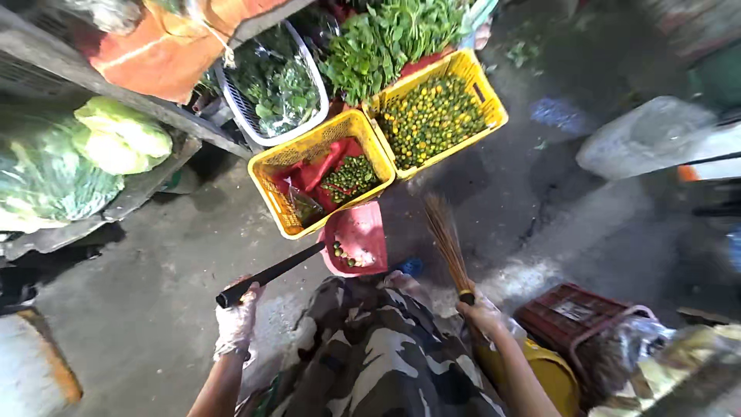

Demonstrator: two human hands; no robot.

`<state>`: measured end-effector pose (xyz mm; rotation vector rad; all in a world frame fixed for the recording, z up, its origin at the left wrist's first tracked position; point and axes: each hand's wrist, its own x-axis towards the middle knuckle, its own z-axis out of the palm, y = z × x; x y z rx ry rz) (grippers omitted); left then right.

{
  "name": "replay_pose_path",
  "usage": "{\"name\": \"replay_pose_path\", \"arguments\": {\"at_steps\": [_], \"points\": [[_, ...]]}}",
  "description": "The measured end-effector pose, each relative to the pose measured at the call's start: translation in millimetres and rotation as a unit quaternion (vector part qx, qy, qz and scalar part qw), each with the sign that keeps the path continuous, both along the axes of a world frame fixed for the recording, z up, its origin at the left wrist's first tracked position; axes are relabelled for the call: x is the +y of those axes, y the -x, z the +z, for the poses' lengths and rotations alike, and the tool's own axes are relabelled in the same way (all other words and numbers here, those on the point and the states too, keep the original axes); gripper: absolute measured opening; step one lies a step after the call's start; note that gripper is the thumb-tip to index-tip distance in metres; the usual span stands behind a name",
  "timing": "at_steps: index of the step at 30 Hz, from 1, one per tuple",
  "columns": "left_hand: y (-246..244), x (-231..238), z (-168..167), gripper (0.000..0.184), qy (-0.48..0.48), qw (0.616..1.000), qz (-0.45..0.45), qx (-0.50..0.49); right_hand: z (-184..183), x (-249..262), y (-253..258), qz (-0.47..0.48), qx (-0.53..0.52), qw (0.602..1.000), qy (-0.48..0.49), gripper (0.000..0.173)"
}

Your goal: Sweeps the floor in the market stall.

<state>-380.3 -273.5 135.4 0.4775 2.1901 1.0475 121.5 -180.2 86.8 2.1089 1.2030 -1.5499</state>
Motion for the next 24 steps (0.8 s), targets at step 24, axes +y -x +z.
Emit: {"name": "replay_pose_path", "arguments": {"at_steps": [24], "points": [[-251, 109, 86, 0.041, -0.003, 0.956, 0.293, -0.012, 323, 355, 74, 0.273, -0.067, 0.944, 0.173, 0.046]]}}
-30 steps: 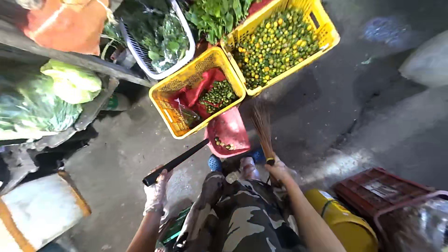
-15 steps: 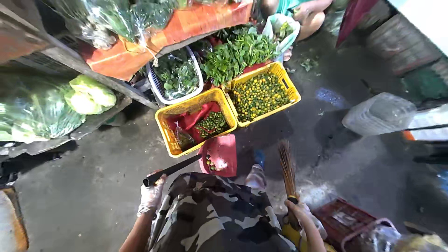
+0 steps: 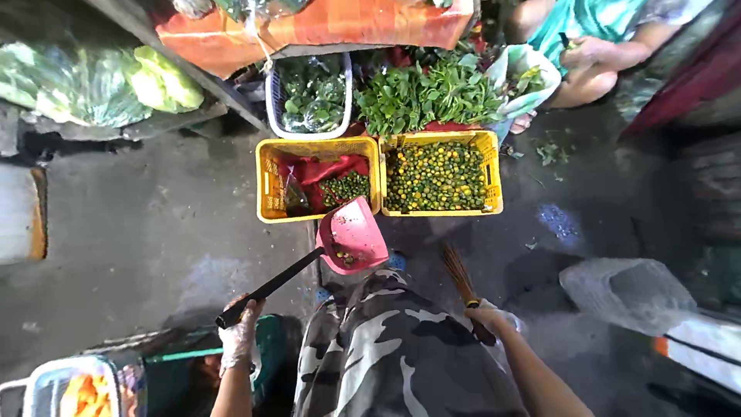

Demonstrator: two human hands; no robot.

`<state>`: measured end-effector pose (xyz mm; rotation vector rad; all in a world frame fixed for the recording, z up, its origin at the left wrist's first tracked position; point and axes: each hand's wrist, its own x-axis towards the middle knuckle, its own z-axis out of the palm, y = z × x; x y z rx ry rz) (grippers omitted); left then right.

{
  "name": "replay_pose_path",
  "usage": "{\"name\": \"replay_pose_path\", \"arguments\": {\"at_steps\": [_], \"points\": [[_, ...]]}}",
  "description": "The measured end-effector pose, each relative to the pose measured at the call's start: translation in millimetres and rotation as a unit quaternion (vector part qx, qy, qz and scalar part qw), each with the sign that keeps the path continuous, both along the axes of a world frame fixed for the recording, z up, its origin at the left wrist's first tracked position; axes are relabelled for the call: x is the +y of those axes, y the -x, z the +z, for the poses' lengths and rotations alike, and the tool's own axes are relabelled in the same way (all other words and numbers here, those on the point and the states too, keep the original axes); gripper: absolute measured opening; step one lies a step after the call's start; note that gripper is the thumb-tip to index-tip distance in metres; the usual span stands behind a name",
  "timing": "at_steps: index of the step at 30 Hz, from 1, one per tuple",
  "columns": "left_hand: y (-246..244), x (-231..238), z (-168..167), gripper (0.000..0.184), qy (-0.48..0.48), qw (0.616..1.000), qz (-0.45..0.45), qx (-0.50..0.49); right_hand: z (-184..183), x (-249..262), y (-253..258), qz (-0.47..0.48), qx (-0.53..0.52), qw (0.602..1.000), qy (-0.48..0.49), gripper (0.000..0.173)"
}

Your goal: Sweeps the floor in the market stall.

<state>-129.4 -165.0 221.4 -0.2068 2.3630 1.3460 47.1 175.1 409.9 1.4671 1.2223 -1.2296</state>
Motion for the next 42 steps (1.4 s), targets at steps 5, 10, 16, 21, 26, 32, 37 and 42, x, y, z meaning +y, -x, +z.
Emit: {"name": "replay_pose_path", "arguments": {"at_steps": [5, 10, 16, 21, 26, 32, 37, 42], "points": [[-51, -29, -7, 0.041, 0.033, 0.992, 0.120, -0.023, 13, -7, 46, 0.101, -0.018, 0.995, 0.009, 0.047], [-101, -42, -15, 0.041, 0.084, 0.958, 0.265, -0.074, -359, 22, -137, 0.357, 0.012, 0.933, 0.048, 0.070], [-177, -83, -66, 0.043, 0.140, 0.909, 0.376, -0.111, -307, -11, -87, 0.476, 0.047, 0.878, -0.011, 0.050], [-242, -118, -148, 0.045, 0.154, 0.862, 0.459, -0.151, -320, -18, -70, 0.673, -0.019, 0.734, -0.086, 0.058], [-255, -118, -194, 0.047, 0.166, 0.824, 0.514, -0.170, -366, -59, 32, 0.735, 0.043, 0.675, -0.052, 0.079], [-204, -84, -171, 0.046, 0.153, 0.782, 0.555, -0.237, -466, -141, 80, 0.614, 0.097, 0.782, -0.046, 0.078], [-207, -93, -202, 0.047, 0.171, 0.806, 0.513, -0.239, -469, -164, 10, 0.715, 0.027, 0.697, 0.052, 0.078], [-223, -109, -236, 0.048, 0.188, 0.828, 0.468, -0.246, -422, -96, 2, 0.658, 0.073, 0.749, 0.006, 0.079]]}}
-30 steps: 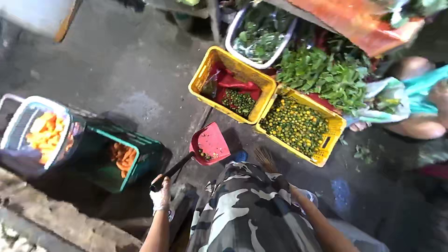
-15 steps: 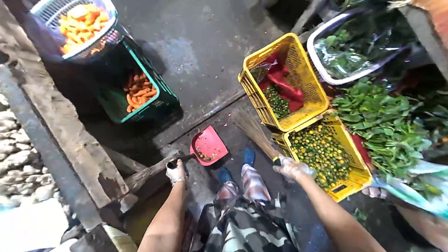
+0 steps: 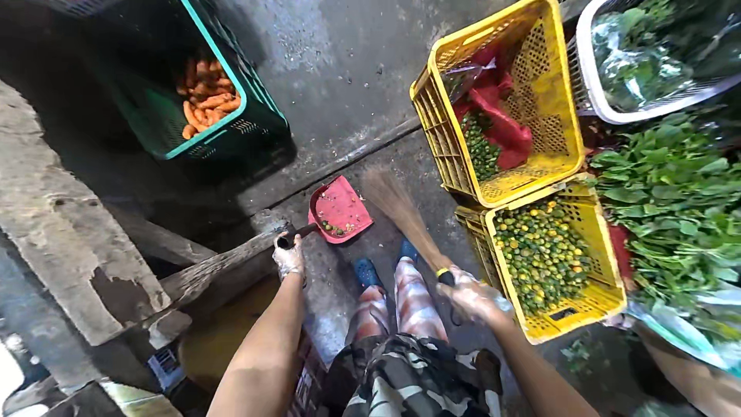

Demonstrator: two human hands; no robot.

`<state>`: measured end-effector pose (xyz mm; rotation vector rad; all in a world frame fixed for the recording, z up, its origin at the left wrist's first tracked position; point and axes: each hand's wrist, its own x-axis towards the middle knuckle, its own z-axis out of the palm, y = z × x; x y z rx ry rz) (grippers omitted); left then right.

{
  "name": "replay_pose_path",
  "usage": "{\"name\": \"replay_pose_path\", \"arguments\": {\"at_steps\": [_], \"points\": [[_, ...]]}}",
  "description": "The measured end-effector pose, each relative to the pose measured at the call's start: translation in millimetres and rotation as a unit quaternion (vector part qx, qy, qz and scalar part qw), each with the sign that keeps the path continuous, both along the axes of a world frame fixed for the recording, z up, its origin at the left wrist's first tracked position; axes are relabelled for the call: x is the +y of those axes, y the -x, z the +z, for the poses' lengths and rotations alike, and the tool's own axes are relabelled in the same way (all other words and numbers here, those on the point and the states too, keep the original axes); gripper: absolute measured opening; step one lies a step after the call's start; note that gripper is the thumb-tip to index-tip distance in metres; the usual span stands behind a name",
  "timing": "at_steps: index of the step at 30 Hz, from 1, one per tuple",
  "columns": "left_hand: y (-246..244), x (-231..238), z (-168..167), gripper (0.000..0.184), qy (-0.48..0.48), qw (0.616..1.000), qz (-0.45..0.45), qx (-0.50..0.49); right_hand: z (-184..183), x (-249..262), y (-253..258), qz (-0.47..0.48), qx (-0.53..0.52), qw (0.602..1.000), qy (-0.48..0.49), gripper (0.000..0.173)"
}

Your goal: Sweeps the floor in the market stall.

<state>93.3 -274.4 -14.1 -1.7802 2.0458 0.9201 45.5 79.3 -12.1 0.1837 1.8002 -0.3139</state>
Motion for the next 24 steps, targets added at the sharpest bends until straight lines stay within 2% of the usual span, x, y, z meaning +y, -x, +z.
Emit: {"name": "replay_pose_path", "arguments": {"at_steps": [3, 6, 9, 11, 13, 17, 20, 24], "points": [[-11, -4, -11, 0.047, -0.004, 1.000, -0.003, 0.022, -19, 7, 13, -0.072, 0.023, 0.995, -0.058, 0.082], [-17, -3, -13, 0.047, -0.011, 1.000, 0.003, 0.021, -40, -9, -13, -0.120, -0.009, 0.991, -0.063, 0.076], [-10, -10, 7, 0.048, -0.077, 0.997, 0.002, -0.010, -26, -4, -52, -0.132, -0.040, 0.990, 0.027, 0.082], [-26, 0, -9, 0.043, 0.024, 0.997, -0.009, 0.066, -5, 10, -58, -0.130, -0.033, 0.989, 0.061, 0.088], [-20, -5, 9, 0.045, -0.033, 0.998, -0.006, 0.047, 3, 15, -53, -0.151, 0.001, 0.987, 0.052, 0.091], [-32, -6, 2, 0.043, -0.037, 0.997, 0.025, 0.061, -29, -31, -45, -0.209, 0.048, 0.977, 0.001, 0.081], [-29, -5, 22, 0.043, -0.045, 0.998, 0.015, 0.043, -33, -76, -83, -0.157, -0.005, 0.987, 0.031, 0.074], [-51, -11, 19, 0.042, -0.038, 0.995, 0.052, 0.071, 7, -79, -107, -0.037, -0.102, 0.992, 0.056, 0.076]]}}
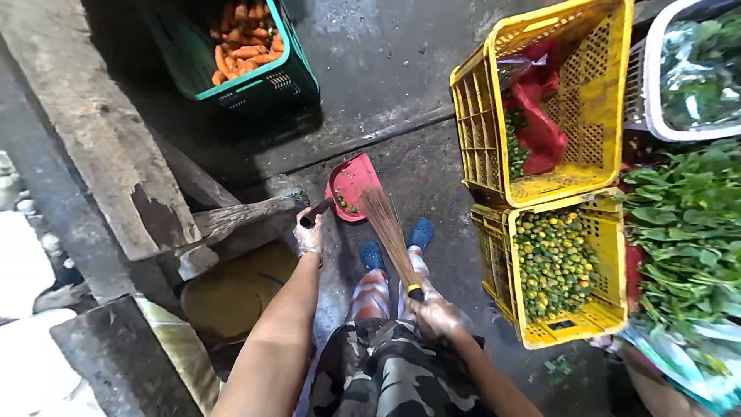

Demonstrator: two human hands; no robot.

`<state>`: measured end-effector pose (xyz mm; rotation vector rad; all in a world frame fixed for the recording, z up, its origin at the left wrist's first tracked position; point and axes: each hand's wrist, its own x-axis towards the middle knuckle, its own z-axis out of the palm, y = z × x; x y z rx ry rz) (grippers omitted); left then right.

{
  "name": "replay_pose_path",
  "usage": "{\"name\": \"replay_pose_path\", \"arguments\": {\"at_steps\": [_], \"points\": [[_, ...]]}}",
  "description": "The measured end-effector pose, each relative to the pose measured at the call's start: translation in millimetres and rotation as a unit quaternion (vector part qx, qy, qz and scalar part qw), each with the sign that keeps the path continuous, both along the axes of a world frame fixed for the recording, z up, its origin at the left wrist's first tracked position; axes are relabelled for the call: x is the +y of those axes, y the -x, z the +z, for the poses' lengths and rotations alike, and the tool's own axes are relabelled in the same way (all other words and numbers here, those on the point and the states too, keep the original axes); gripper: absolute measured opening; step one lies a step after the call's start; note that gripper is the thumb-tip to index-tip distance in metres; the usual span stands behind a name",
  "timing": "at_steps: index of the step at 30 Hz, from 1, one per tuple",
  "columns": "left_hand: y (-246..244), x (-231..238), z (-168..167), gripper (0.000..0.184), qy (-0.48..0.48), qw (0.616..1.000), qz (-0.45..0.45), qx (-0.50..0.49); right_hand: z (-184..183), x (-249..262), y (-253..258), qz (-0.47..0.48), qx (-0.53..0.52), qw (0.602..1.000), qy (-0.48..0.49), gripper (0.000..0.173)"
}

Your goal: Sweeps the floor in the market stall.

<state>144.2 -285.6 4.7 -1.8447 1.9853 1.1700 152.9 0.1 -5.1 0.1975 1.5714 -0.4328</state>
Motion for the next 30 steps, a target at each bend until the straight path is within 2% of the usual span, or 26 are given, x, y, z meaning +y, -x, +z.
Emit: {"name": "replay_pose_path", "arguments": {"at_steps": [3, 5, 8, 10, 12, 14, 16, 20, 22, 25, 27, 30], "points": [[-28, 2, -3, 0.043, -0.003, 0.998, 0.053, 0.032, 29, 24, 7, -0.004, 0.053, 0.998, 0.024, 0.080], [-50, 10, -10, 0.042, 0.012, 0.994, 0.100, 0.048, 25, 29, 30, -0.001, 0.118, 0.993, 0.003, 0.083], [-72, 22, -12, 0.042, 0.029, 0.981, 0.187, 0.041, -15, 8, 70, 0.020, 0.162, 0.985, -0.055, 0.081], [-80, 27, -11, 0.043, 0.041, 0.975, 0.218, 0.015, -44, -14, 66, 0.031, 0.147, 0.985, -0.089, 0.078], [-76, 27, -3, 0.043, 0.045, 0.975, 0.220, -0.007, -52, -32, 36, 0.065, 0.093, 0.989, -0.093, 0.078], [-77, 25, -3, 0.043, 0.041, 0.979, 0.197, -0.013, -32, -38, 0, 0.097, 0.024, 0.992, -0.072, 0.079], [-76, 18, -4, 0.043, 0.036, 0.982, 0.186, -0.006, -11, -23, -16, 0.062, 0.004, 0.998, -0.023, 0.079], [-71, 4, 1, 0.045, 0.011, 0.983, 0.185, -0.013, 13, -8, 17, -0.036, 0.083, 0.995, 0.043, 0.082], [-75, 2, -9, 0.046, 0.009, 0.985, 0.171, -0.026, -1, -31, 48, -0.042, 0.142, 0.989, 0.019, 0.083], [-88, -1, -38, 0.047, 0.029, 0.988, 0.151, -0.015, -45, -91, 77, -0.066, 0.182, 0.981, -0.012, 0.083], [-88, -4, -43, 0.047, 0.040, 0.987, 0.159, -0.002, -56, -127, 71, 0.000, 0.155, 0.988, -0.027, 0.081], [-82, -8, -22, 0.046, 0.016, 0.987, 0.162, -0.008, -43, -140, 37, 0.202, 0.059, 0.977, -0.039, 0.079]]}}
